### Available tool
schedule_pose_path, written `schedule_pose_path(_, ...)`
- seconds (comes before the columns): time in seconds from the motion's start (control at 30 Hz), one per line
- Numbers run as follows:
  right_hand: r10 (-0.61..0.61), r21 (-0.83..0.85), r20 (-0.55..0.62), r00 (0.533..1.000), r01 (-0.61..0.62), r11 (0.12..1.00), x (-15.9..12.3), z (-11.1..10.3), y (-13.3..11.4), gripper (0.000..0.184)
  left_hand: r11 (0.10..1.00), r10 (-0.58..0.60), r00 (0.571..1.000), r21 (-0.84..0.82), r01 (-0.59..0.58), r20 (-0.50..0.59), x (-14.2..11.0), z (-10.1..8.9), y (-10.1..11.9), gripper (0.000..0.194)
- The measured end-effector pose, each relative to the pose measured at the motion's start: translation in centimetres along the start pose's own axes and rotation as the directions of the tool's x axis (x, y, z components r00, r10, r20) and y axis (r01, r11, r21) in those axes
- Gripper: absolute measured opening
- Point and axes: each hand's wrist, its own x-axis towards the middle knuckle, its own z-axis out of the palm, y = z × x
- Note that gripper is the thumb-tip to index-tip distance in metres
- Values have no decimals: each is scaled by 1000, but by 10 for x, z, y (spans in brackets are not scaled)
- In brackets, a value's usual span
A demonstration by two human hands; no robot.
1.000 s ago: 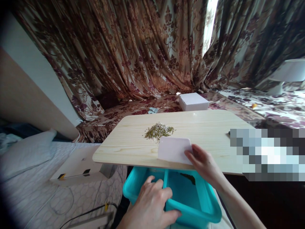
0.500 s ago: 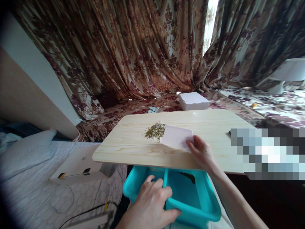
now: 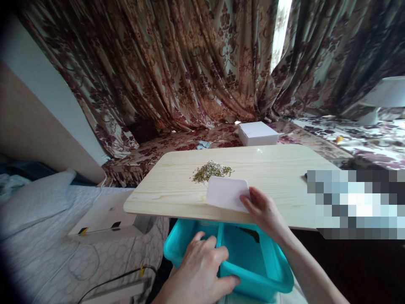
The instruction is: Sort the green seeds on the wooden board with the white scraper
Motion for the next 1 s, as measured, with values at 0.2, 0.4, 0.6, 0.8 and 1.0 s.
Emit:
schedule_pose_path(0.2,6,57,125,992,-13,998,-21,3,-4,32,1000,2,1000,-2,-2,-31,2,4,-3,34)
schedule_pose_path(0.4,-8,78,-51,999,12,997,3,-6,10,31,1000,0,999,-20,-1,-39,-1,4,-3,31)
schedule_pose_path(0.6,-41,-3,-81,996,41,999,30,-4,21,26,1000,-22,999,7,22,24,3,0,1,34)
schedule_pose_path(0.8,-40,-14,4,999,40,999,22,8,12,28,997,-62,994,43,58,88,8,-2,0,43)
schedule_pose_path(1.0,-11,82,188,982,-4,997,-2,10,6,33,988,-19,998,152,10,59,14,11,-6,40)
